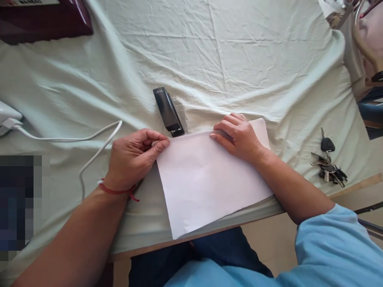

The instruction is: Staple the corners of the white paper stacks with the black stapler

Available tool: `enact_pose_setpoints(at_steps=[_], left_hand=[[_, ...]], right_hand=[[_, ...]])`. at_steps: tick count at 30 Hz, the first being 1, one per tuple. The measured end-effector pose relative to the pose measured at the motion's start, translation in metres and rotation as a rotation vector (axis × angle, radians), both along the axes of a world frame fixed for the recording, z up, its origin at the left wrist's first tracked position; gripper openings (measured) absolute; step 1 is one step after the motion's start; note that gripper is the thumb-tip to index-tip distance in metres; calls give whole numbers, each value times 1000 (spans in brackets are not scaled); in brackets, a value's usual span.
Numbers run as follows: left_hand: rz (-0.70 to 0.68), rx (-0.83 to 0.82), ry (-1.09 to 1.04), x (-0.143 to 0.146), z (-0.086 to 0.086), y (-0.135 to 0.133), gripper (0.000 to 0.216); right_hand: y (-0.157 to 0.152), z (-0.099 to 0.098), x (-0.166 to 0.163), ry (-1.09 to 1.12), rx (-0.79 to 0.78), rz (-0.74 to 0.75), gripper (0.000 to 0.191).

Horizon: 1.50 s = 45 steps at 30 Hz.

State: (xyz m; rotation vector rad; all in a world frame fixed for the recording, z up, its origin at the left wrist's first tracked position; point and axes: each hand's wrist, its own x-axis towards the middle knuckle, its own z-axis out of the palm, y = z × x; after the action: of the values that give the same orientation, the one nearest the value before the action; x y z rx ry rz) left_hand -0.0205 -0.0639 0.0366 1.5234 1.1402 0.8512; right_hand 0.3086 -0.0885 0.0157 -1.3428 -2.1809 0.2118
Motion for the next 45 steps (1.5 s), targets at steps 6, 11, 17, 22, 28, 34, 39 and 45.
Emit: enact_pose_setpoints(at_steps=[6,11,17,22,28,34,39,45], left_hand=[[-41,-4,-39,-6,-4,1,32],[-120,-177,-140,-8,-3,3,47],[-58,-35,-42,-5,3,2,35],[-90,-12,-84,-7,3,2,41],[-106,-23,-63,-9,-1,3,33],[-103,-2,-73,-8,-2,4,41],[-73,2,-70,-7,0,4,48],[-51,49,-56,-7,3,5,34]], right_hand=[[-3,1,-1,-42,43,-54,39],[0,-1,7,20,68,-130,39],[-4,-3,6,37,20,-114,36],[-5,-5,5,61,-9,-100,35],[-4,-1,-1,84,28,-92,32],[-7,2,-14,105,114,-45,28],[-8,3,-16,137,104,-57,23],[-8,-1,-16,174,93,-47,27]])
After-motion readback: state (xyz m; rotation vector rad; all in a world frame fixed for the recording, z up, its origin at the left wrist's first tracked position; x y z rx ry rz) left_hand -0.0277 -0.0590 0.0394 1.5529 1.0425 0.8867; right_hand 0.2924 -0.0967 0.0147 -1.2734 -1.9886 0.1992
